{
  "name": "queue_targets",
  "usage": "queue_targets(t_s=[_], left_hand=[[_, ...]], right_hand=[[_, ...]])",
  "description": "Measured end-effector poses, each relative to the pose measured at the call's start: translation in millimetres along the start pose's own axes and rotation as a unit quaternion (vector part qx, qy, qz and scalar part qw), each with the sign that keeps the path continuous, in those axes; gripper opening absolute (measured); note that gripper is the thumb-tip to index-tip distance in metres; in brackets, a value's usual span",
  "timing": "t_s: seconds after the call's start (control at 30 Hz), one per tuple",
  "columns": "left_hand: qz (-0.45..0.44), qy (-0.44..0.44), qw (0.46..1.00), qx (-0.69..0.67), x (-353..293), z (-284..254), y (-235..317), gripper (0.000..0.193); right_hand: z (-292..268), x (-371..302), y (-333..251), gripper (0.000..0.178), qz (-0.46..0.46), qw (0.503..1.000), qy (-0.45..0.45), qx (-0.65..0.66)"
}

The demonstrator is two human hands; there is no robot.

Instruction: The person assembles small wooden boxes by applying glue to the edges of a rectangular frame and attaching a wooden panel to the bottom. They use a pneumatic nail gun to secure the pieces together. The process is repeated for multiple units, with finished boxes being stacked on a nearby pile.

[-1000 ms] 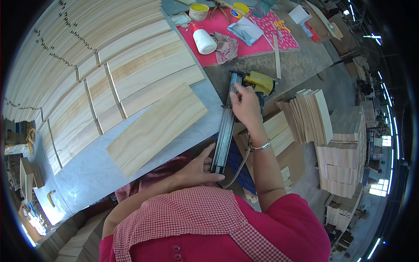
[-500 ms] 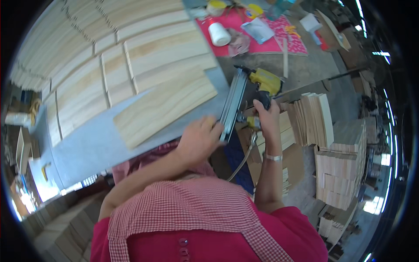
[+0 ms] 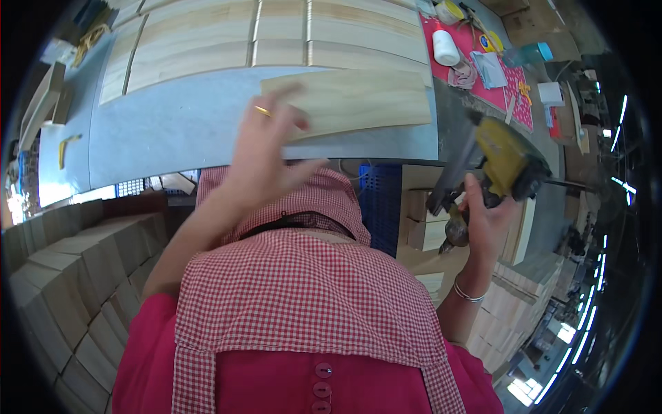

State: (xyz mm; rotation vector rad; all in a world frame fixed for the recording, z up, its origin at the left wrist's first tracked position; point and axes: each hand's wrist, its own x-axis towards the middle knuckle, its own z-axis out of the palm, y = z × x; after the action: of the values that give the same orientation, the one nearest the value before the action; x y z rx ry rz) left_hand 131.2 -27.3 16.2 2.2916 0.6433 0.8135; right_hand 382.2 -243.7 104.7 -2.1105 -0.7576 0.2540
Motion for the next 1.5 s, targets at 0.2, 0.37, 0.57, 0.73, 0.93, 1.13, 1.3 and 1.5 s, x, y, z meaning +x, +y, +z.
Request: queue_targets(t_s=[0.2,0.37,0.57,0.73,0.93,1.13,1.3,1.5], left_hand=[[-0.104,-0.023,0.994,-0.037,-18,-22,-55,0.063],[-0.085,-0.050,0.990,-0.105,-13,-17,-70,0.061],[-0.062,-0.039,0.989,-0.127,-11,-11,-76,0.059],[-0.073,-0.047,0.988,-0.125,-9,-12,-76,0.057],[-0.052,-0.030,0.992,-0.114,-8,-9,-79,0.058],[-0.033,-0.014,0.992,-0.122,-8,-7,-85,0.059],[-0.003,-0.001,0.993,-0.118,-10,-6,-87,0.059],[0.008,-0.019,0.986,-0.167,-14,-11,-100,0.060]], right_hand=[[20,0,-19,0.040,0.048,0.984,-0.166,-0.039],[35,6,-46,0.041,0.092,0.965,-0.225,-0.100],[42,10,-53,0.030,0.040,0.968,-0.223,-0.112],[47,11,-61,0.037,0.100,0.963,-0.232,-0.097],[49,13,-70,0.029,0.129,0.957,-0.223,-0.135],[51,22,-81,0.031,0.140,0.940,-0.244,-0.193],[55,6,-84,0.032,0.046,0.954,-0.241,-0.172],[80,-20,-106,0.032,0.069,0.939,-0.298,-0.158]])
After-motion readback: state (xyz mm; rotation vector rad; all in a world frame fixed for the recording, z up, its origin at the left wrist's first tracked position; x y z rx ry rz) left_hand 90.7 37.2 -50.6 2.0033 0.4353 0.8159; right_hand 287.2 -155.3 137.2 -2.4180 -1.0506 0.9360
